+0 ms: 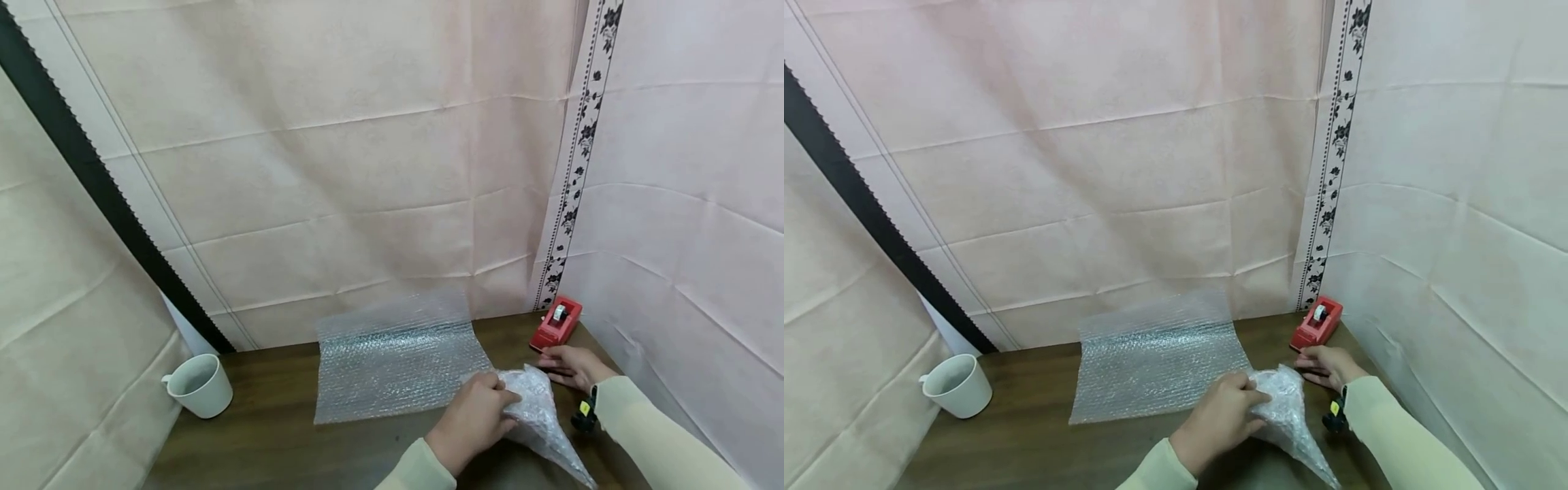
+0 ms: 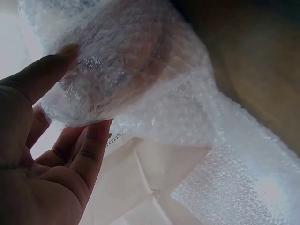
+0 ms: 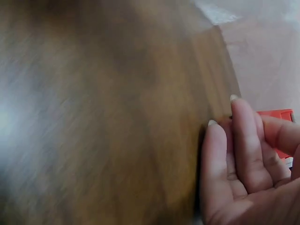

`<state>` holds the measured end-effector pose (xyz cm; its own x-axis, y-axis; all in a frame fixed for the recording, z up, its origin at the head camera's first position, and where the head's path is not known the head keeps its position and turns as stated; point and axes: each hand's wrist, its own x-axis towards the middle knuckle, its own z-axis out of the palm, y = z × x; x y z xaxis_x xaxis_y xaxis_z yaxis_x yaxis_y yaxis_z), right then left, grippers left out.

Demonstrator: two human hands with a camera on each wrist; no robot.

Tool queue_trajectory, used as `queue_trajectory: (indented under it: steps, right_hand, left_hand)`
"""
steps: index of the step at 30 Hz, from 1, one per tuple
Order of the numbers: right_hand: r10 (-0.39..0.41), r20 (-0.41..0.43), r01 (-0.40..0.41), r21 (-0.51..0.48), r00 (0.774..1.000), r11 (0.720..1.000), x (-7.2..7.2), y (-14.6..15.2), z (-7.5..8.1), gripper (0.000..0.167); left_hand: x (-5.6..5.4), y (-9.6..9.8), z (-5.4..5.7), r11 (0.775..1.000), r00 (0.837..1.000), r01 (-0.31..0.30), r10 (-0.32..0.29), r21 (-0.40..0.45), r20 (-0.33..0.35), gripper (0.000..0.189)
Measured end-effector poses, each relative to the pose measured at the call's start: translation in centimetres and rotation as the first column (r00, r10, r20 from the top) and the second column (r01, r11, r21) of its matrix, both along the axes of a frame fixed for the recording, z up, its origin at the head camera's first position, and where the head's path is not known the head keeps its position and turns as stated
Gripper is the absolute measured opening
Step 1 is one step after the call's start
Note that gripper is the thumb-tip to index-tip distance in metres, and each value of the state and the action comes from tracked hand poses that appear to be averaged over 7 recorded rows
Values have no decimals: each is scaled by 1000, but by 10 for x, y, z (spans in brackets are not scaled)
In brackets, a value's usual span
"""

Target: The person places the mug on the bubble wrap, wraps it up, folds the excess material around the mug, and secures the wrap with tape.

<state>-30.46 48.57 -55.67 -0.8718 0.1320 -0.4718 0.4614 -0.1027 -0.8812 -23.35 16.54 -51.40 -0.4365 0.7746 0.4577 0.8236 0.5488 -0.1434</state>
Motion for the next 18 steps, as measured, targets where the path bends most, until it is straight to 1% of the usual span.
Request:
queue_trajectory:
  steps: [2,4,7,9,12,14,18]
  right_hand:
    - [38,9,-39,69,999,997,3,-1,-1,32]
    - [72,20,-74,155,997,985,8,-3,-1,35]
    - [110,34,-115,247,993,962,20,-6,0,35]
    - [115,57,-126,292,992,948,30,-10,1,35]
    - [136,73,-152,321,988,935,44,-16,1,36]
    - [137,88,-158,316,987,935,53,-22,0,37]
    - [143,101,-167,295,985,941,66,-33,0,35]
  left_hand:
    - [2,-3,-3,1000,1000,-3,3,23,4,33]
    - [5,-5,-5,999,1000,-18,17,43,14,34]
    - [7,-7,-6,996,998,-58,56,68,38,35]
    - [9,-7,-6,993,996,-84,80,88,51,34]
    - [10,-8,-7,985,992,-118,113,122,53,34]
    - [10,-8,-7,980,988,-148,142,134,55,34]
    - [9,-7,-6,970,977,-206,198,127,75,34]
